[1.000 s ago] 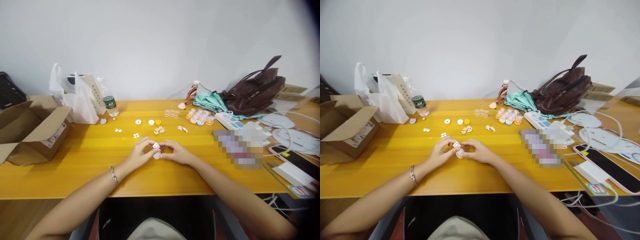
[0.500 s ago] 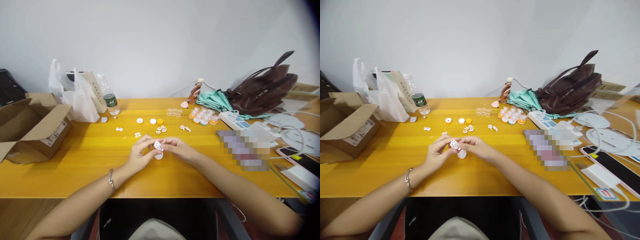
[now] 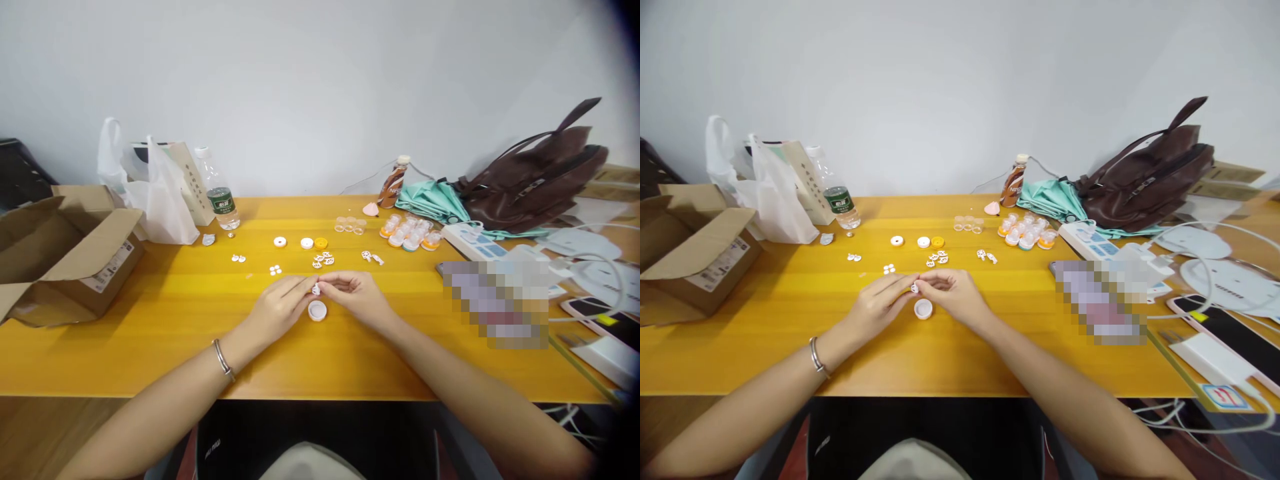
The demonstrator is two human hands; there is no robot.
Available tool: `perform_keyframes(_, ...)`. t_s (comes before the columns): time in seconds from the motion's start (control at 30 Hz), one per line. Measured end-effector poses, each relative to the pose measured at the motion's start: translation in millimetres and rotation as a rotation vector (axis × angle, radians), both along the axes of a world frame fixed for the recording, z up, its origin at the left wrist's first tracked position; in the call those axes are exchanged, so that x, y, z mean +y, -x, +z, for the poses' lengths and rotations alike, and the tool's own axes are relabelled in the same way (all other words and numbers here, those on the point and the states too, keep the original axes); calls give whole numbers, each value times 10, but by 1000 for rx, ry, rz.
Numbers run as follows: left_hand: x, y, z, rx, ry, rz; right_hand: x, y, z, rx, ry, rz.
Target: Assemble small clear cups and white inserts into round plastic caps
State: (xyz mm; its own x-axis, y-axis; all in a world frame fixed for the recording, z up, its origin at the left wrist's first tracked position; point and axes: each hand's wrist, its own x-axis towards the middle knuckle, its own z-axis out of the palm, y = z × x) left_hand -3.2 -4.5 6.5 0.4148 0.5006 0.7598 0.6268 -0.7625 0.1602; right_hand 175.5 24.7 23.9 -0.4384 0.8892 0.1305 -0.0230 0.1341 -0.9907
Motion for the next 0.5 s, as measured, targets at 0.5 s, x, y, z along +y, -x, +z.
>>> perform_keyframes(0.5,-70,-11,-48,193,-97,99,-35,32,-103,-59,49,-25)
